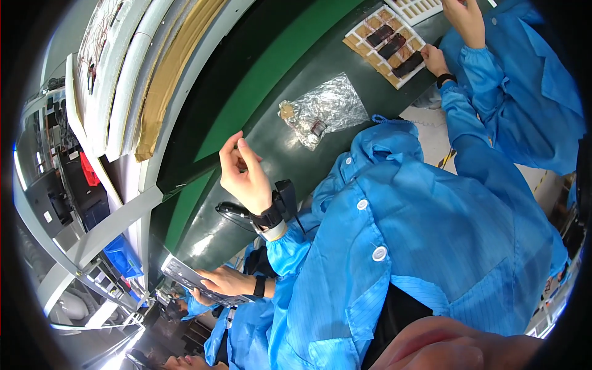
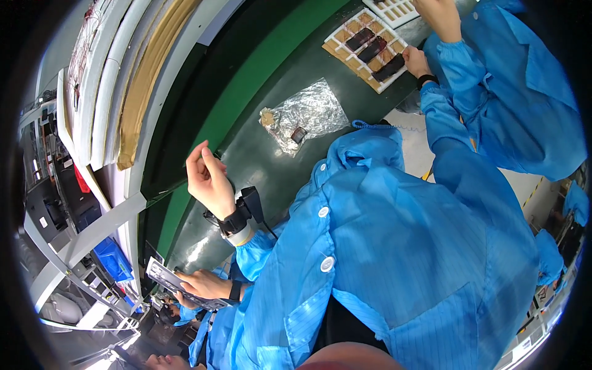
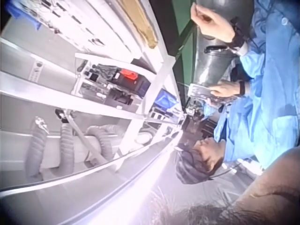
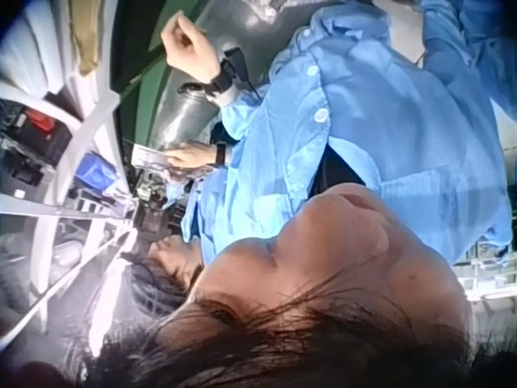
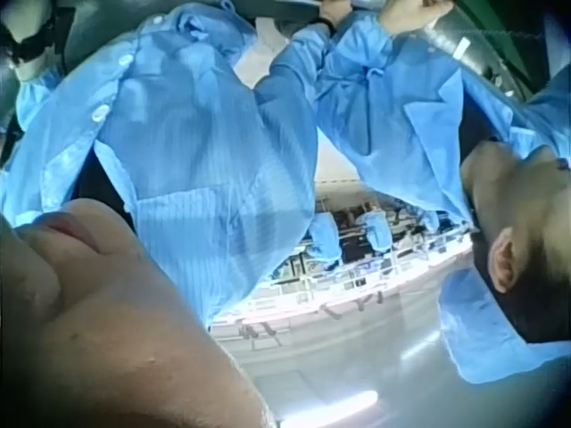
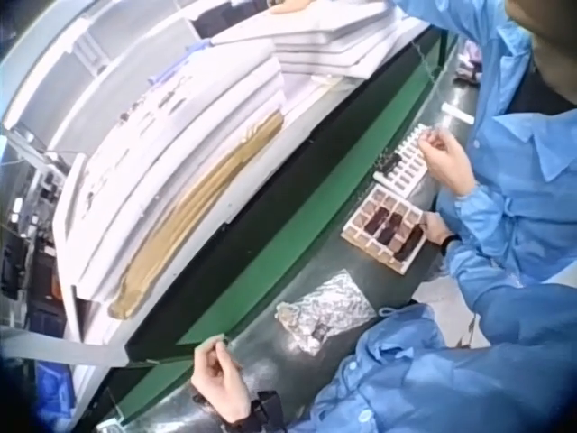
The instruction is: The worker is inspecting small electronic components and placing them into organized foam trays at a factory assembly line.
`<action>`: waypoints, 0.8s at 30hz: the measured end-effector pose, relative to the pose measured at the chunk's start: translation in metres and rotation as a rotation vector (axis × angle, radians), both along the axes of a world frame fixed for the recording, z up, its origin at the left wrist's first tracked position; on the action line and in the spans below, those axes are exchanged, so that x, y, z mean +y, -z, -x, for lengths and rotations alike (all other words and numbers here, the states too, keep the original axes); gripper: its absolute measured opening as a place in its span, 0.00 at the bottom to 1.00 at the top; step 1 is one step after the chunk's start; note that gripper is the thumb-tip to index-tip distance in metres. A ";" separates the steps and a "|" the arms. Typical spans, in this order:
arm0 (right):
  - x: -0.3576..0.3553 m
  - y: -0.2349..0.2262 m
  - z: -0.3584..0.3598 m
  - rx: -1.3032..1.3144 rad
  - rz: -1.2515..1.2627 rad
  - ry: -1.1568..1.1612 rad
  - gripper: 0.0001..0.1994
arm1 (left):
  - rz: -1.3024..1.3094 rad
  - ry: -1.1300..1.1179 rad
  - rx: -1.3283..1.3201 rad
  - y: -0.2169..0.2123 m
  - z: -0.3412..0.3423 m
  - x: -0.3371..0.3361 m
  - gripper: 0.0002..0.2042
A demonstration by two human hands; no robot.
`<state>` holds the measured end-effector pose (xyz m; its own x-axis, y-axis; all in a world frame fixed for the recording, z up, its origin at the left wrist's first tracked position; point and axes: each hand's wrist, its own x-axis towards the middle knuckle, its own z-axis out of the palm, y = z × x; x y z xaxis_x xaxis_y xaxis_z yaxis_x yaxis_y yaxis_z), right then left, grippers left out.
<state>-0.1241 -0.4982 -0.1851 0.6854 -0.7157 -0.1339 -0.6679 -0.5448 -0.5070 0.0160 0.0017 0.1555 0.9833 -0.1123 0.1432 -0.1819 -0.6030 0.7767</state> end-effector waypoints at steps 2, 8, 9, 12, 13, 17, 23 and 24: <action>-0.007 0.003 0.007 -0.016 0.004 -0.041 0.07 | -0.002 0.011 0.010 0.005 0.005 0.000 0.09; 0.000 -0.006 0.002 -0.058 -0.053 -0.036 0.09 | -0.019 0.034 0.026 0.016 0.021 -0.003 0.08; 0.001 -0.006 0.004 -0.058 -0.049 -0.032 0.09 | -0.057 0.038 0.023 0.016 0.023 -0.004 0.08; 0.010 -0.010 0.004 -0.075 0.111 0.007 0.09 | -0.046 0.062 0.039 0.019 0.028 -0.009 0.08; 0.016 -0.014 -0.001 -0.016 0.120 -0.002 0.08 | -0.063 0.058 0.047 0.021 0.030 -0.008 0.08; 0.018 -0.009 0.008 -0.042 0.250 0.082 0.06 | -0.063 0.113 0.049 0.025 0.035 -0.017 0.08; 0.045 -0.013 0.004 -0.279 0.084 0.167 0.07 | -0.122 0.159 0.039 0.035 0.042 -0.029 0.07; 0.052 -0.020 -0.001 -0.334 0.045 0.048 0.08 | -0.136 0.161 0.039 0.036 0.043 -0.031 0.07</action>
